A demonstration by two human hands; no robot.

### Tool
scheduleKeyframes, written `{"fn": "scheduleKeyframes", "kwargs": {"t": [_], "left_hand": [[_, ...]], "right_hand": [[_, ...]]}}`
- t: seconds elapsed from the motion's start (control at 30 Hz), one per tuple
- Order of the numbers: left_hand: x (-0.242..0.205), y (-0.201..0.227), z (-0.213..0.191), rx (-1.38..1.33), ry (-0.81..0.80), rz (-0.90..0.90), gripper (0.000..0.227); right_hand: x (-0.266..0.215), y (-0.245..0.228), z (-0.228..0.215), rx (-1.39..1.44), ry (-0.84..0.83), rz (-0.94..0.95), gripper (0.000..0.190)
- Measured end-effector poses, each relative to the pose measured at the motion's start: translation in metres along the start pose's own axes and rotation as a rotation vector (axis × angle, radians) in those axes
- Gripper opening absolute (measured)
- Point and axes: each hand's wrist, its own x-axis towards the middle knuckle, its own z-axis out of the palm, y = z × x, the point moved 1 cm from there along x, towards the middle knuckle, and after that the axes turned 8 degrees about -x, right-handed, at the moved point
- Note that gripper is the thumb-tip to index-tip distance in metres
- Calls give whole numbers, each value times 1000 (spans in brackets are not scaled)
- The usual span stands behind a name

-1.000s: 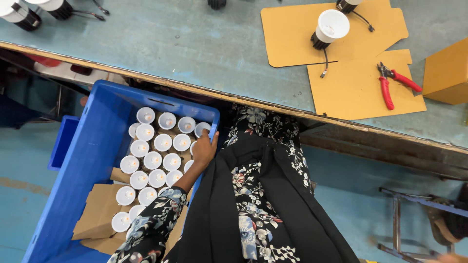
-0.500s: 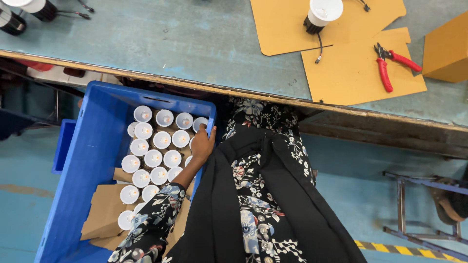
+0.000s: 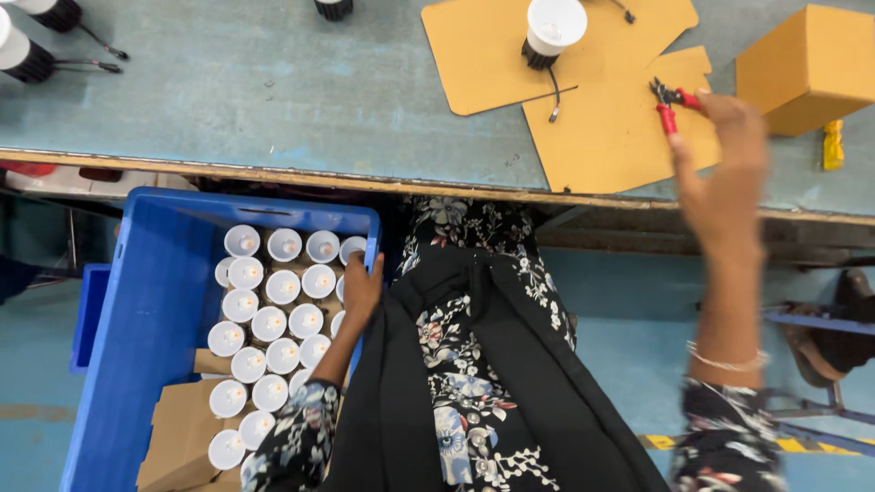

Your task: The person opens a cardboard box and removes metal spring clips, then uses wire cutters to trim wires on a white light fixture. They continue to handle and inspect the spring clips from the box while the light fixture and cutters remain on the table.

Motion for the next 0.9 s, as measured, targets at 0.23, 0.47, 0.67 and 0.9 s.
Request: {"fn": "scheduleKeyframes", "kwargs": {"t": [0.23, 0.47, 0.67, 0.9], "left_hand": [[-20, 147, -38, -394, 143, 408, 37], [58, 235, -49, -395, 228, 602, 35], [49, 291, 19, -417, -228, 822, 47], [18, 309, 92, -79, -287, 1032, 59]], "right_hand": [[-10, 111, 133, -242, 30, 221, 75], [-11, 102, 128, -142, 40, 410, 66], [-7, 94, 122, -179, 70, 426, 62], [-6, 95, 123, -200, 68, 423, 62]]}}
